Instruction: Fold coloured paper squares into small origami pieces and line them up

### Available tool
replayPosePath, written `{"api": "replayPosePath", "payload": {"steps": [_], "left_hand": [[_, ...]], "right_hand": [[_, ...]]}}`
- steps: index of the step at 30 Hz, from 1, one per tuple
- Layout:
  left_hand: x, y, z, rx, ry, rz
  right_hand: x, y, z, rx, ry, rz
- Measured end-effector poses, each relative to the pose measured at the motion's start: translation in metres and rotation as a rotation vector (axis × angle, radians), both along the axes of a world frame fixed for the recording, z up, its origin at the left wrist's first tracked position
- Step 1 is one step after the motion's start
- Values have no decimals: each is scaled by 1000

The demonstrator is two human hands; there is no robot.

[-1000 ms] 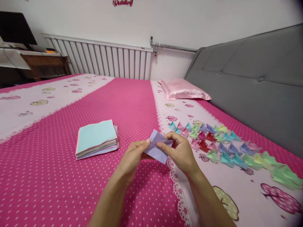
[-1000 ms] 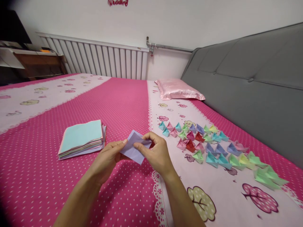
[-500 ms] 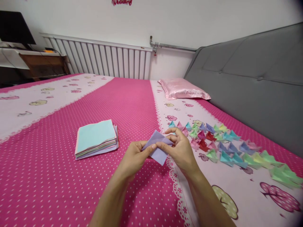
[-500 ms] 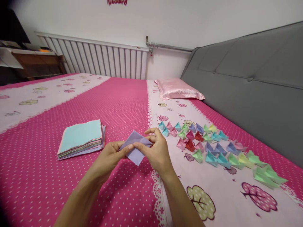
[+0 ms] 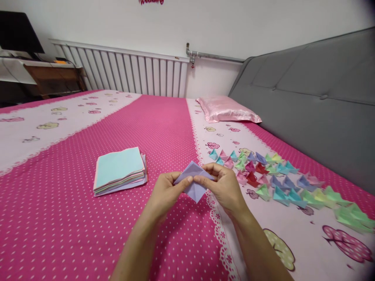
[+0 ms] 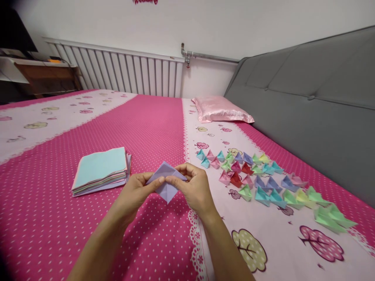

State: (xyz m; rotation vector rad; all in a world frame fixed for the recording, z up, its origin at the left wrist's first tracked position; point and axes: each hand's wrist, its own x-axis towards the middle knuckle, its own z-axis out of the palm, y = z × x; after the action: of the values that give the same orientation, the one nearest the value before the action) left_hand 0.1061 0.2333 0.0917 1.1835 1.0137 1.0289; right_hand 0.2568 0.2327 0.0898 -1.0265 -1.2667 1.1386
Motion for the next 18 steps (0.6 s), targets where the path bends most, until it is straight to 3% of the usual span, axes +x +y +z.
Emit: {"api": "replayPosePath", "payload": {"steps": [18], "left_hand": [[-2,0,1,14,-40,54]], "right_hand": [[5,2,1,-22,-12,5]]}}
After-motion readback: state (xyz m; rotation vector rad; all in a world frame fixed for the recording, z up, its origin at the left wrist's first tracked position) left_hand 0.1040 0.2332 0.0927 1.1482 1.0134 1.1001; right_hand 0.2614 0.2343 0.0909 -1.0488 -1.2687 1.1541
